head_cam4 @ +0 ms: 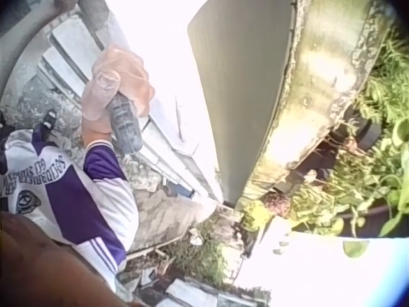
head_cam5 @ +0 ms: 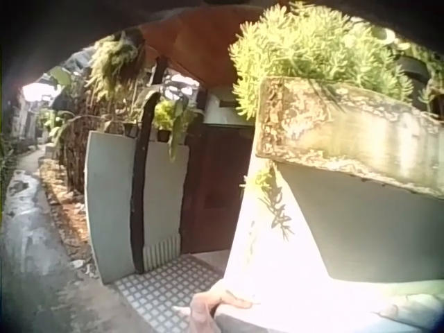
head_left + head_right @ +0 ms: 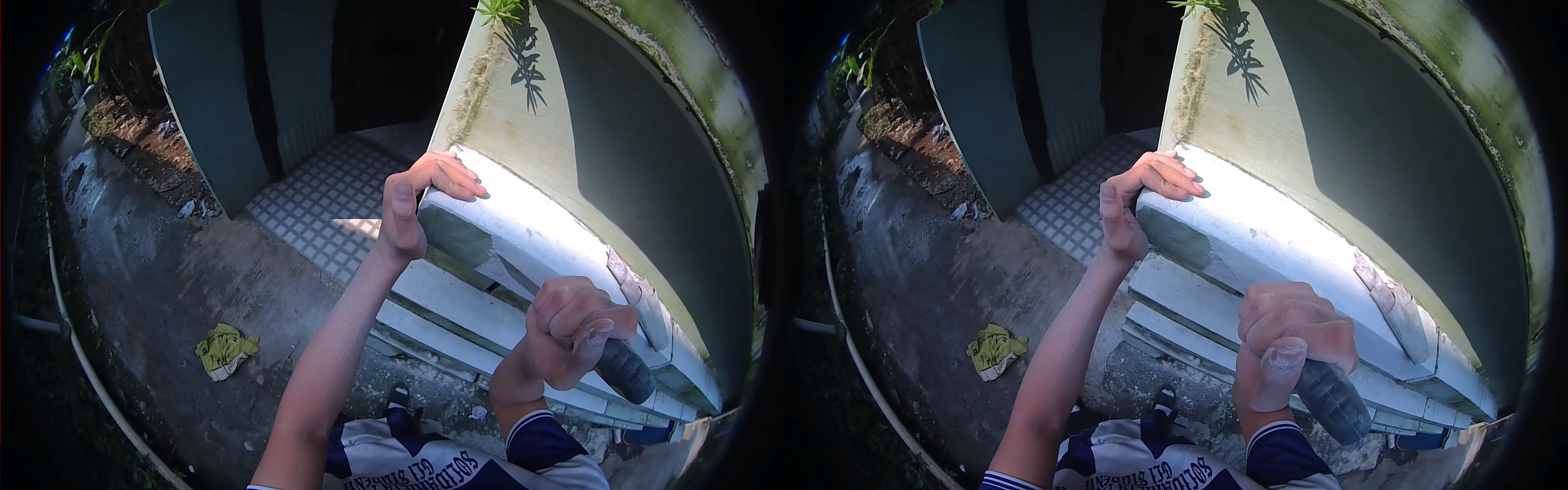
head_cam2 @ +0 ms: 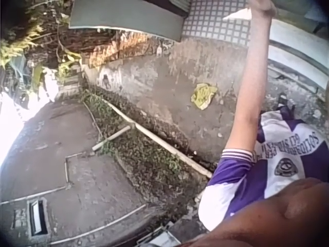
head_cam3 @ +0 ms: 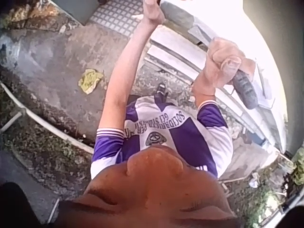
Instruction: Scraping and applying filler to cracks on an exterior concrete wall.
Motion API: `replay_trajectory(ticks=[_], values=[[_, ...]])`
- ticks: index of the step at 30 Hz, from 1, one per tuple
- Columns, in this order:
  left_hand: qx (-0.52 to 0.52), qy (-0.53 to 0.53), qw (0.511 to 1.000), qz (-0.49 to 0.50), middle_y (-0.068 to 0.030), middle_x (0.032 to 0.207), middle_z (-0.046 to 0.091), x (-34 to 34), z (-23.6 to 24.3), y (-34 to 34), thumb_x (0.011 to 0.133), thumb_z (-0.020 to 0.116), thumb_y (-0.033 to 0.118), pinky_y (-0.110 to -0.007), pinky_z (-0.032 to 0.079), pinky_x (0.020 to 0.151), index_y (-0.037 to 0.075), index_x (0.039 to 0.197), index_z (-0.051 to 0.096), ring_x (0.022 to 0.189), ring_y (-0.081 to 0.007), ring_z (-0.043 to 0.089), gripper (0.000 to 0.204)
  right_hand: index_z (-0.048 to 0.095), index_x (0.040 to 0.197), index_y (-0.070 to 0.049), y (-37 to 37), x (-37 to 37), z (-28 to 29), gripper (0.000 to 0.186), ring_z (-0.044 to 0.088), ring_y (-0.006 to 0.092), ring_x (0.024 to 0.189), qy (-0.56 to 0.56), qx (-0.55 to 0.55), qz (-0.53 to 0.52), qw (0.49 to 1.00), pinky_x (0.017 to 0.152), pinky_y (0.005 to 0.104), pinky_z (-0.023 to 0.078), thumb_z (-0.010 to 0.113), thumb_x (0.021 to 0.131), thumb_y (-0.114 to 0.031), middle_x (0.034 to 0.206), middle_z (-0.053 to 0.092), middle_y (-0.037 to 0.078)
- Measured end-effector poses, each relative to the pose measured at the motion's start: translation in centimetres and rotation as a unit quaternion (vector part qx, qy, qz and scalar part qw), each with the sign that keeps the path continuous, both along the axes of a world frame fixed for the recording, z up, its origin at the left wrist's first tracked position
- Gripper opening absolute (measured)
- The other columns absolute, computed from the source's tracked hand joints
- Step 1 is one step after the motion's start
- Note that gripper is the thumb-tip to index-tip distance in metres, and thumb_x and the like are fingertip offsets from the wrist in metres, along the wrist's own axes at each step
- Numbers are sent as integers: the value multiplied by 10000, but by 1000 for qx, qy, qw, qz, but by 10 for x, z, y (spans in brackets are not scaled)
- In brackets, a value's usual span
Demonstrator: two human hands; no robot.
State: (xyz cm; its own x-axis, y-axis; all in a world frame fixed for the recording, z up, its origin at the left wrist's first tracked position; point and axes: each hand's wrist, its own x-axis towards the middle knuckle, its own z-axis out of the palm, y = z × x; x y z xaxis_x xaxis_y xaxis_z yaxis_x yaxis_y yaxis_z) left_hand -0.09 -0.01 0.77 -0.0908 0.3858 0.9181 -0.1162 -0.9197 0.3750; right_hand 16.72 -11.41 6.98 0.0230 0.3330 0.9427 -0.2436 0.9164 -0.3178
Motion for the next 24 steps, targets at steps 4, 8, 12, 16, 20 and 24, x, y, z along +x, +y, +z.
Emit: replay_trajectory(ticks=[4, 8, 12, 16, 20, 24], values=[[4, -4, 1000, -1, -118, 873, 737, -2, -1, 0, 1028, 160, 555, -418, 450, 959, 40, 776, 667, 923, -254, 652, 765, 391, 787, -110, 5, -5, -5, 360, 372, 97, 354, -4, -75, -12, 997, 355, 258, 349, 581, 1003, -327, 451, 403, -23], [3, -7, 1000, -2, -117, 873, 737, 2, 2, 1, 1028, 164, 556, -419, 450, 958, 39, 777, 667, 923, -253, 652, 763, 389, 772, -103, -3, 5, -1, 347, 399, 98, 379, 28, -17, 2, 999, 381, 261, 379, 591, 999, -270, 460, 396, -18], [-3, -1, 1000, 1, -117, 873, 737, -2, -4, -2, 1028, 165, 556, -418, 453, 957, 39, 776, 665, 932, -252, 651, 762, 431, 782, -95, 7, -9, -14, 348, 430, 118, 394, -10, -84, -16, 996, 396, 285, 400, 627, 980, -302, 465, 422, -22], [1, -2, 1000, -5, -116, 874, 736, 2, 1, -1, 1027, 167, 557, -414, 458, 951, 41, 777, 663, 938, -250, 650, 759, 464, 791, -87, -5, -1, -5, 338, 433, 130, 401, 0, -53, -37, 998, 395, 287, 397, 656, 963, -306, 480, 469, 1], [-3, 1, 1000, 6, -115, 873, 735, 1, -1, -2, 1027, 166, 554, -412, 462, 946, 41, 774, 661, 938, -247, 650, 756, 462, 786, -89, -6, -1, 1, 347, 429, 126, 396, -36, -64, -21, 997, 392, 286, 396, 643, 970, -321, 475, 470, 0], [-3, -2, 1000, 10, -115, 871, 735, 0, 0, -2, 1029, 162, 542, -410, 463, 946, 39, 771, 660, 934, -247, 650, 753, 455, 783, -86, -4, -3, 0, 360, 419, 121, 399, -27, -74, -21, 997, 395, 281, 398, 658, 962, -323, 479, 463, 2]])
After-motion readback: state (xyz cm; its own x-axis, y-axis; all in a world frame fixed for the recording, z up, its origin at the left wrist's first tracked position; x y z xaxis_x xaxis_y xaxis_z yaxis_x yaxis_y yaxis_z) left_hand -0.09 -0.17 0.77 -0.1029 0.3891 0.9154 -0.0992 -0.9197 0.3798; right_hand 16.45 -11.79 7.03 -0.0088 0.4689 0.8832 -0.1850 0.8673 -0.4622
